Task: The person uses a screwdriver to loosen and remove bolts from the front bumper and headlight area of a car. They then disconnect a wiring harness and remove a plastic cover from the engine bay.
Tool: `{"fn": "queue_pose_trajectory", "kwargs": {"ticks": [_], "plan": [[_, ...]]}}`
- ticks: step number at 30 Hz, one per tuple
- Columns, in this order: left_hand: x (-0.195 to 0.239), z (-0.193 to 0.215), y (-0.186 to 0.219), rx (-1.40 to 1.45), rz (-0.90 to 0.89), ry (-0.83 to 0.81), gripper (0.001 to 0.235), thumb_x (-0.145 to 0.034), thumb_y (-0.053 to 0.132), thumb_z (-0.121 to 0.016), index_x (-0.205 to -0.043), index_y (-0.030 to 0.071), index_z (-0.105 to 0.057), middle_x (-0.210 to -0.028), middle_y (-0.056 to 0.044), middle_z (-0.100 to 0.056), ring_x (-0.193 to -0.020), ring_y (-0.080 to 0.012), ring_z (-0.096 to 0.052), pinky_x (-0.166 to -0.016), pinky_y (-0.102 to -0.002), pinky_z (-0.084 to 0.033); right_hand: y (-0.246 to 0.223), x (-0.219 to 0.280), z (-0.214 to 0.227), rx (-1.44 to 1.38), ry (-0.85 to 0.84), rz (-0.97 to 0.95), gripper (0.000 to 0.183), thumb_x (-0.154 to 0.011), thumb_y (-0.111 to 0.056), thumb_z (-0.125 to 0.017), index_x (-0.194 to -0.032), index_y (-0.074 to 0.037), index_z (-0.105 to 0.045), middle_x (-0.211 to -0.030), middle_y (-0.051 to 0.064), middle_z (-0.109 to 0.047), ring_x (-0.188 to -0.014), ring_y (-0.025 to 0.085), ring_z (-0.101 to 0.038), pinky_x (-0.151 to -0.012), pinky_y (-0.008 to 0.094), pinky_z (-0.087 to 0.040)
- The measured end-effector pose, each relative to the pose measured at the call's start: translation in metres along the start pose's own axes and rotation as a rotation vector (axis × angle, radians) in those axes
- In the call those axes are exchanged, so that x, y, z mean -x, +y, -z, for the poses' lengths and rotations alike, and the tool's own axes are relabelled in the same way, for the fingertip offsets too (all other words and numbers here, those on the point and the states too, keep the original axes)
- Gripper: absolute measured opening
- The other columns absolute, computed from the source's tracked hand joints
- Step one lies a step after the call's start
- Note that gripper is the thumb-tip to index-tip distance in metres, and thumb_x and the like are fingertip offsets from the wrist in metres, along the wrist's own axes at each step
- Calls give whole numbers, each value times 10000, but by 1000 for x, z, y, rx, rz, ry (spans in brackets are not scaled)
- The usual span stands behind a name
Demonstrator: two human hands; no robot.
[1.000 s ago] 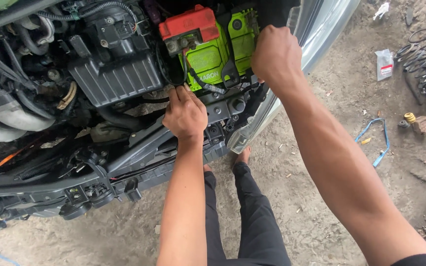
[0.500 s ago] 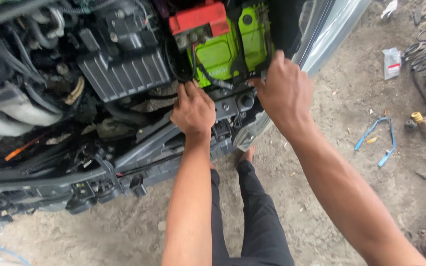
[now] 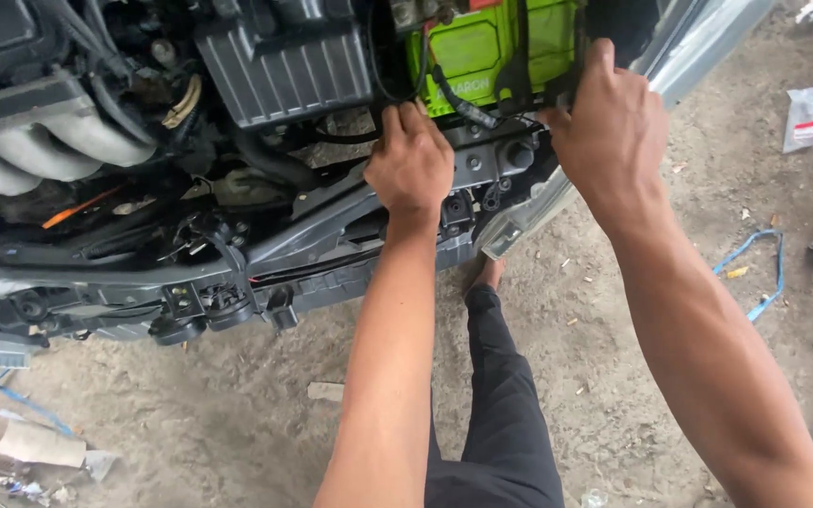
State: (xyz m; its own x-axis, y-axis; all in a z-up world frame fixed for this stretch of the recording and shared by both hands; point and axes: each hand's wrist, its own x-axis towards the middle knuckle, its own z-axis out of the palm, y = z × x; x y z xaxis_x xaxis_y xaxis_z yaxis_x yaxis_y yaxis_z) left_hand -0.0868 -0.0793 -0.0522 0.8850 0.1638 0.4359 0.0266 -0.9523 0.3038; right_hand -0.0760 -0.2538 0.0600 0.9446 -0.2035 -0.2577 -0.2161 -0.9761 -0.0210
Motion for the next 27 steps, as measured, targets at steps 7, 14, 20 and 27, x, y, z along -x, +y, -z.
{"fn": "queue_pose_trajectory", "kwargs": {"ticks": [7,14,20,27], "plan": [[0,-2,-1,14,-42,5,263,-1032,205,-540,-800,115,-627,-745,-4,-567,-431,-148,-496,-317,-272,-352,7,-9,-16,81,73,26,587,-858,-250,-923,-1244,63,-612,-849,192,-751,-718,361,-742,-511,457,-617],[2,-4,-3,33,-24,30,276,-1040,205,-511,-789,119,-587,-749,-16,-563,-439,-182,-527,-316,-303,-341,16,-8,-20,-31,126,112,614,-861,-172,-938,-1281,86,-574,-1063,240,-732,-859,416,-722,-636,496,-623],[1,-7,-5,60,-9,62,280,-1041,204,-498,-798,107,-595,-766,-41,-547,-438,-238,-535,-312,-354,-337,13,-16,-36,158,169,127,729,-808,-223,-942,-1350,62,-546,-1084,235,-722,-835,414,-737,-628,510,-639],[4,5,-9,123,-19,37,264,-1039,190,-508,-802,94,-572,-784,-64,-531,-453,-271,-592,-322,-355,-374,22,-15,-40,262,192,174,749,-856,-298,-932,-1369,50,-511,-1000,232,-732,-768,443,-756,-569,522,-629]]}}
